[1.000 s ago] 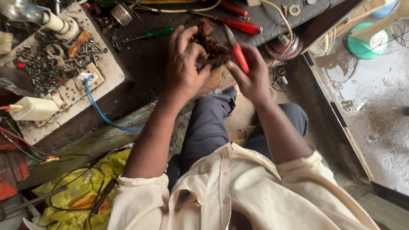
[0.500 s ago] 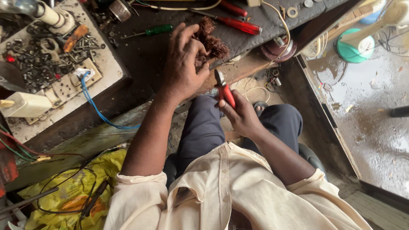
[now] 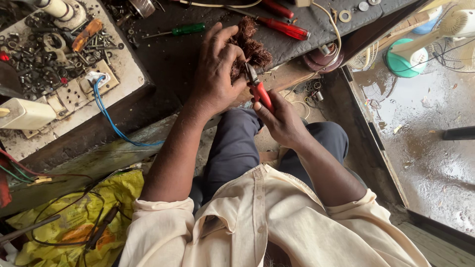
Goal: The person sits on the floor and uses red-handled pliers to cut a bundle of copper wire into smaller pieces. The person holds the wire bundle in the left hand and repeatedly snips sections with the pliers in the right hand.
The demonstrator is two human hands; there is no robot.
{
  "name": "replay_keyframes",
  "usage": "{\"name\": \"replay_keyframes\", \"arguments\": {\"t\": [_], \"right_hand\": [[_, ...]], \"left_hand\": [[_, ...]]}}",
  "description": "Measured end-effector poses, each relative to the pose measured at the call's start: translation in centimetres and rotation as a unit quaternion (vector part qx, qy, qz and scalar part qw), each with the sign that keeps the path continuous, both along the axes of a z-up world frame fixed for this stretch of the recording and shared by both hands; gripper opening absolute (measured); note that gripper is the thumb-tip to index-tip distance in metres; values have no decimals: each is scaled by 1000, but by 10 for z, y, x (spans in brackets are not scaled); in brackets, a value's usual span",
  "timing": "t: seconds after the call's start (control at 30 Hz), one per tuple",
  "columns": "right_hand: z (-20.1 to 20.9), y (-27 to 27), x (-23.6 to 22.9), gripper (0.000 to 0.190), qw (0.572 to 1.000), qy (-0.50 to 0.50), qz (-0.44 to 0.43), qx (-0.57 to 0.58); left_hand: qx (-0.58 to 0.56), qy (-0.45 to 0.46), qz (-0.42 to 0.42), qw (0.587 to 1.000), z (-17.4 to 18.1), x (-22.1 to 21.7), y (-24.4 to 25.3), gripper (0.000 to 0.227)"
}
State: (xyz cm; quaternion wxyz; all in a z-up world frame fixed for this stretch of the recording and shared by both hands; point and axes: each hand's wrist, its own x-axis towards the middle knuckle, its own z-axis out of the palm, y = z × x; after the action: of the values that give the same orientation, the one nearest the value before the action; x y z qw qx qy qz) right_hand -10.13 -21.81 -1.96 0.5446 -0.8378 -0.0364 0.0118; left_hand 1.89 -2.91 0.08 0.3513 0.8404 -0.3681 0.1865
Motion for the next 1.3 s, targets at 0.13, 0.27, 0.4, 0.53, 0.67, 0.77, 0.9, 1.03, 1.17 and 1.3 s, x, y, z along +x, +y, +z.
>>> {"name": "replay_keyframes", "arguments": {"t": [0.13,0.27,0.4,0.53,0.67,0.77,0.9,1.03,1.17,1.3], "right_hand": [[-4,0,5,32,1000,-8,-10,-11],[-2,2,8,37,997,-52,-22,-57],[-5,5,10,30,991,-105,-37,-73],[-9,6,12,29,990,-117,-34,-64],[-9,6,12,30,987,-135,-34,-76],[-8,6,12,27,987,-137,-35,-80],[-8,6,13,25,977,-158,-41,-135],[-10,3,16,25,982,-159,-23,-99],[-10,-3,16,28,986,-150,5,-70],[-9,-3,15,30,996,-80,-5,-40]], "left_hand": [[-12,-8,-3,1000,-6,3,-1,40],[-16,-5,-5,1000,-9,2,0,39],[-16,-6,-8,1000,-8,2,1,39],[-21,1,-10,1000,-6,2,2,41],[-19,-9,-11,1000,-7,1,1,42],[-22,-12,-13,1000,-8,2,2,42],[-17,-7,-10,1000,-10,3,1,41],[-9,0,-5,1000,-10,4,-1,41],[-8,3,-7,1000,-8,4,0,41],[-17,-2,-15,1000,-6,3,1,42]]}}
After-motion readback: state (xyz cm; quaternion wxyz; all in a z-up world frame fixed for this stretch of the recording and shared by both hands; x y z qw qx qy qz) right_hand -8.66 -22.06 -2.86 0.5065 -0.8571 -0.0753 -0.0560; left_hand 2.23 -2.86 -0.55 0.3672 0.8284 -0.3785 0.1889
